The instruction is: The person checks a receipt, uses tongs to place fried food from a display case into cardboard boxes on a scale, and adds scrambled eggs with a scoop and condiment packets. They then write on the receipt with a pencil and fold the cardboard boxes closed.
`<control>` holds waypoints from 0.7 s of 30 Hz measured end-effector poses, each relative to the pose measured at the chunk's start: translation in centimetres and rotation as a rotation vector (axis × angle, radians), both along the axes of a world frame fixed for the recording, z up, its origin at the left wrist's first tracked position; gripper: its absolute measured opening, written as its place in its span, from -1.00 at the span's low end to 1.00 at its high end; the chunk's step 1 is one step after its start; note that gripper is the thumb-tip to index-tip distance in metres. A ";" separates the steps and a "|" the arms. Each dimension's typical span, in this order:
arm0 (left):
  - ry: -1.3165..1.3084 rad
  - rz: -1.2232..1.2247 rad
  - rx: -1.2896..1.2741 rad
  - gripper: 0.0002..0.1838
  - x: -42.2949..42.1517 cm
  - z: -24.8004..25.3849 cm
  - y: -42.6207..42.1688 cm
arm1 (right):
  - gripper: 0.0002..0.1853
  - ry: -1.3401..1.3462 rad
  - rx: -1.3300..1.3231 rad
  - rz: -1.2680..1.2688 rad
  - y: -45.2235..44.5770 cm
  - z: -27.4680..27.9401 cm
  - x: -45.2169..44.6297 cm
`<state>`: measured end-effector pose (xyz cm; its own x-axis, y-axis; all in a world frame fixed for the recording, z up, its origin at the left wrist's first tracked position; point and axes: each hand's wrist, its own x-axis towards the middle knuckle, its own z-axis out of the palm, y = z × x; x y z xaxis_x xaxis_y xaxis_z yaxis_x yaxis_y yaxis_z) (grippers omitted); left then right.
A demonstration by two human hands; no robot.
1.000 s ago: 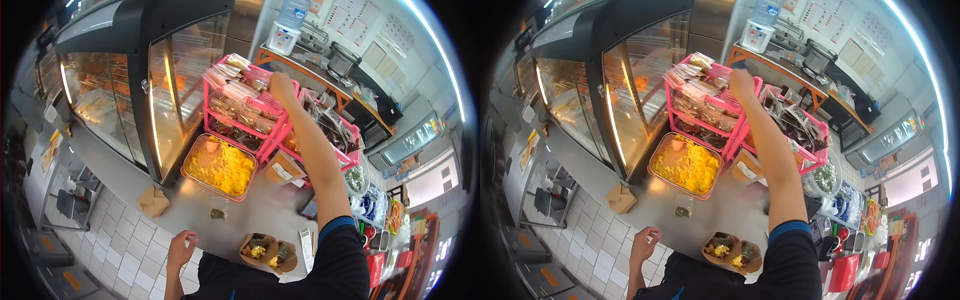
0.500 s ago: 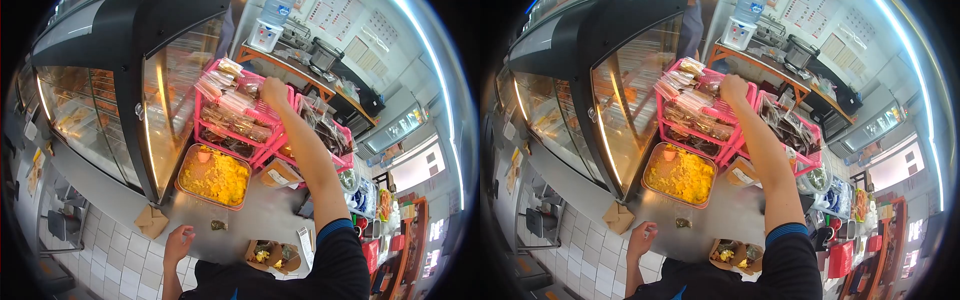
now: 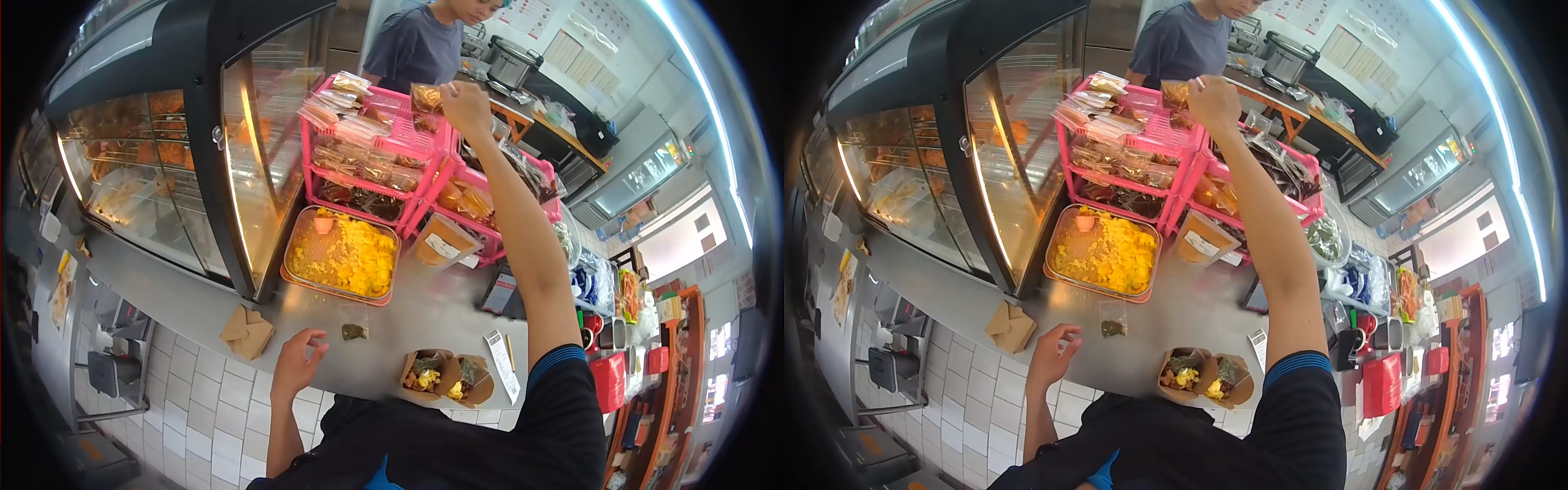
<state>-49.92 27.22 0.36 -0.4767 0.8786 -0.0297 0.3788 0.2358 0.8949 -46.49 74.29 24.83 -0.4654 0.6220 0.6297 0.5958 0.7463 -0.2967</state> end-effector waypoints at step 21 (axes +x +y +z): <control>0.097 -0.496 0.159 -0.83 18.8 -1.3 8.6 | -0.79 0.293 -0.952 -0.151 -34.1 -18.6 35.0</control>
<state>-31.07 35.81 -0.97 0.0031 0.9892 0.1464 0.4932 -0.1289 0.8603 -11.45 40.17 6.24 -0.2469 0.9655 -0.0829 0.4728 0.0453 -0.8800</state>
